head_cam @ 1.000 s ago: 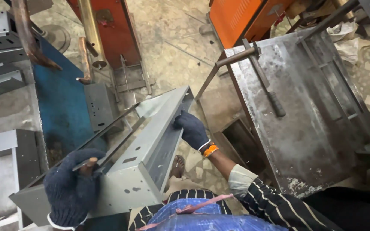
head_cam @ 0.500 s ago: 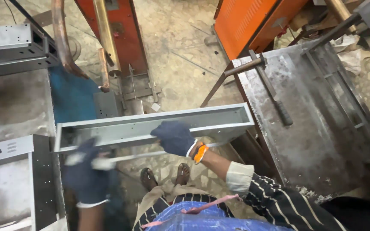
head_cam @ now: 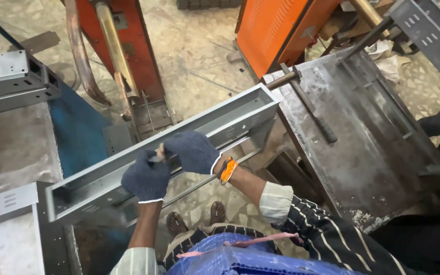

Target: Spot welding pre-bent metal sheets to assemble a component.

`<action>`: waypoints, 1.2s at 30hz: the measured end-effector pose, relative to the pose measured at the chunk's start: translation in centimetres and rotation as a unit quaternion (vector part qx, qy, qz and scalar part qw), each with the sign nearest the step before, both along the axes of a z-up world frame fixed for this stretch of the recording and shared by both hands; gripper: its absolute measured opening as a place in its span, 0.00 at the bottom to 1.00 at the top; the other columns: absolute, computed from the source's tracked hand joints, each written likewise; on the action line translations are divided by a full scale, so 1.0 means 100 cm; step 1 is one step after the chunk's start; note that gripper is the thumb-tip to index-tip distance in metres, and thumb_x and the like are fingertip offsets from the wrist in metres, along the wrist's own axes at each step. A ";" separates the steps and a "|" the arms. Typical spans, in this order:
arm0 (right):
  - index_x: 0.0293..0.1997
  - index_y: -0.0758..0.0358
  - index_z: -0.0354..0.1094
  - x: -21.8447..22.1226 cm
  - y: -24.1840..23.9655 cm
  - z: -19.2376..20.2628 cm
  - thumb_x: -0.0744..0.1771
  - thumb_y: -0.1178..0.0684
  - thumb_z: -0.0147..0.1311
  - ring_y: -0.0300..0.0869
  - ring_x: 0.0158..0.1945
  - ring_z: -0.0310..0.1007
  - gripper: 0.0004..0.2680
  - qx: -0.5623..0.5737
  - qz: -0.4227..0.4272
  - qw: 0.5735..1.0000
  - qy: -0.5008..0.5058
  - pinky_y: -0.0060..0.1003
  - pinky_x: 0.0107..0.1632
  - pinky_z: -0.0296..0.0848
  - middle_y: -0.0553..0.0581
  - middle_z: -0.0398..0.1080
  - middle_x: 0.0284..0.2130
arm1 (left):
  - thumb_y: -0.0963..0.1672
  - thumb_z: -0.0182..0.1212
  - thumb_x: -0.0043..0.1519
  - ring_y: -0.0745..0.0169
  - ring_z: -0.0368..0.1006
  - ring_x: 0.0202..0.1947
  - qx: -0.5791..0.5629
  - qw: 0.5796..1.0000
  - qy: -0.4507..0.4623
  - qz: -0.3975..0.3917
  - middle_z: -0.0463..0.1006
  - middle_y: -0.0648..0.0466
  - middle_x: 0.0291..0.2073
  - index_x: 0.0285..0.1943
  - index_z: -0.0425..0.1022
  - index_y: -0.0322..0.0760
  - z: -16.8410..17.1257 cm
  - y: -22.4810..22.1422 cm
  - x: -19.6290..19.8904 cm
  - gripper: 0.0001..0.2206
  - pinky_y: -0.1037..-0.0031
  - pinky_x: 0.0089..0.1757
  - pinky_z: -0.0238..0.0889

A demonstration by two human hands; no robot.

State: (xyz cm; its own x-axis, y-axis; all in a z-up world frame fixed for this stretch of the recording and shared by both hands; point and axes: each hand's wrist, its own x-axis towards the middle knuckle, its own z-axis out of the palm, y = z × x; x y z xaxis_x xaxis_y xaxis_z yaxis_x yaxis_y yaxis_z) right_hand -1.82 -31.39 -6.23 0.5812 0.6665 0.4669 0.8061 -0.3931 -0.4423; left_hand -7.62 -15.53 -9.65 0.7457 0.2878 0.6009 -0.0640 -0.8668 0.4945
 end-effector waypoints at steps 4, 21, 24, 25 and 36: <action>0.50 0.55 0.71 -0.006 0.003 0.009 0.63 0.59 0.56 0.56 0.44 0.77 0.11 0.019 -0.054 0.996 0.062 0.48 0.44 0.73 0.59 0.76 0.39 | 0.54 0.71 0.65 0.42 0.70 0.18 -0.022 0.999 -0.008 0.049 0.71 0.44 0.15 0.24 0.75 0.42 0.008 0.000 0.010 0.21 0.57 0.25 0.60; 0.66 0.69 0.64 -0.053 -0.253 -0.106 0.55 0.44 0.70 0.51 0.62 0.73 0.34 0.044 -0.118 0.903 0.411 0.44 0.63 0.69 0.65 0.75 0.58 | 0.55 0.73 0.68 0.51 0.61 0.18 -0.102 0.982 -0.067 0.146 0.69 0.45 0.17 0.26 0.75 0.33 -0.004 0.083 0.031 0.26 0.58 0.28 0.54; 0.72 0.67 0.45 -0.037 -0.188 -0.049 0.52 0.46 0.73 0.48 0.64 0.66 0.44 0.046 -0.146 0.928 0.339 0.42 0.63 0.66 0.65 0.64 0.62 | 0.56 0.71 0.71 0.47 0.51 0.21 -0.159 0.975 -0.013 0.153 0.57 0.40 0.16 0.23 0.67 0.28 -0.007 0.116 0.031 0.32 0.54 0.30 0.49; 0.72 0.67 0.45 -0.032 -0.178 -0.039 0.52 0.46 0.73 0.48 0.64 0.66 0.44 0.044 -0.144 0.928 0.340 0.42 0.63 0.66 0.65 0.64 0.62 | 0.56 0.71 0.71 0.47 0.51 0.21 -0.160 0.975 -0.013 0.155 0.57 0.40 0.16 0.23 0.67 0.28 -0.016 0.129 0.032 0.32 0.54 0.30 0.49; 0.77 0.69 0.45 -0.005 -0.091 0.082 0.55 0.50 0.76 0.59 0.75 0.51 0.45 0.083 -0.008 0.988 0.128 0.50 0.76 0.43 0.70 0.55 0.71 | 0.60 0.60 0.70 0.58 0.54 0.21 -0.319 0.916 0.092 0.226 0.65 0.46 0.15 0.23 0.68 0.23 -0.118 0.179 0.032 0.36 0.53 0.28 0.50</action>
State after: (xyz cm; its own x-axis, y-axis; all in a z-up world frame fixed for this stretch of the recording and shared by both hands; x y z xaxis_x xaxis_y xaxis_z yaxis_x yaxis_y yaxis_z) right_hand -2.28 -40.49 1.98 0.7048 0.5828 0.4046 0.6534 -0.3110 -0.6901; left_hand -4.37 2.35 -21.44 0.5354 0.8408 0.0804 0.3647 -0.3160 0.8759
